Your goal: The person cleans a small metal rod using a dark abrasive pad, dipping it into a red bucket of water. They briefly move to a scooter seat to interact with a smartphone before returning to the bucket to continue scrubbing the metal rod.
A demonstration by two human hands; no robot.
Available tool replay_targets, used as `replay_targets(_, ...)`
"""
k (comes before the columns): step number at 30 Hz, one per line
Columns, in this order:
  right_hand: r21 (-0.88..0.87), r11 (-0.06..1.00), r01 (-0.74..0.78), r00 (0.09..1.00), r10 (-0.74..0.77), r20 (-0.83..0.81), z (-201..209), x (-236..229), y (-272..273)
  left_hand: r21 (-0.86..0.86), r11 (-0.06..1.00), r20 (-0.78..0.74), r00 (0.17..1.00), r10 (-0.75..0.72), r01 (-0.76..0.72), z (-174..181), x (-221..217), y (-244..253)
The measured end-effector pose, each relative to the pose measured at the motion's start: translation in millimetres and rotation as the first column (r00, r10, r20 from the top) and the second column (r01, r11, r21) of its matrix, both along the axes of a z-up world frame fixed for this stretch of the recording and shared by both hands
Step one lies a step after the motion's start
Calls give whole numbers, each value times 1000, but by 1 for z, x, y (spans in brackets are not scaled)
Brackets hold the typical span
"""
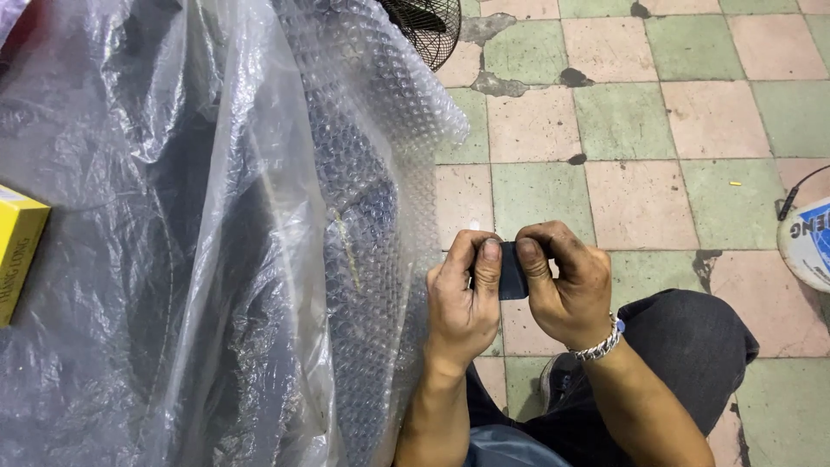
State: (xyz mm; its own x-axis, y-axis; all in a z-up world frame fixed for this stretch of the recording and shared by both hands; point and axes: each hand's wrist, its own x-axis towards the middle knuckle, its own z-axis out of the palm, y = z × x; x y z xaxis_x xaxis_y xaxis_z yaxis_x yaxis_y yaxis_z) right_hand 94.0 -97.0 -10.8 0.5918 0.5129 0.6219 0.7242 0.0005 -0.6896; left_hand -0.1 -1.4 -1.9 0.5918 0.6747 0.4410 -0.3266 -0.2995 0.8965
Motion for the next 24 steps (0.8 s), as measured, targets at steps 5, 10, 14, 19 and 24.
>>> replay_targets(5, 90, 995, 33, 999, -32, -11, -6, -5, 3, 28, 998, 27, 998, 59, -60, -13, 6, -3)
replay_targets(10, 171, 982, 82, 997, -82, -6, -12, -11, 6, 46, 990, 78, 988, 133, -136, -19, 11, -8)
replay_targets(14, 243, 961, 135, 991, -134, -21, -18, -15, 8, 24, 984, 123, 977, 173, -177, -21, 13, -15)
replay_targets(19, 299, 936, 184, 983, -181, -37, -25, -19, 10, 25, 975, 145, 965, 217, -223, -15, 15, -19)
replay_targets(24, 315, 924, 218, 976, -214, -46, -25, -21, 12, 9, 967, 161, 955, 248, -253, -21, 19, -23)
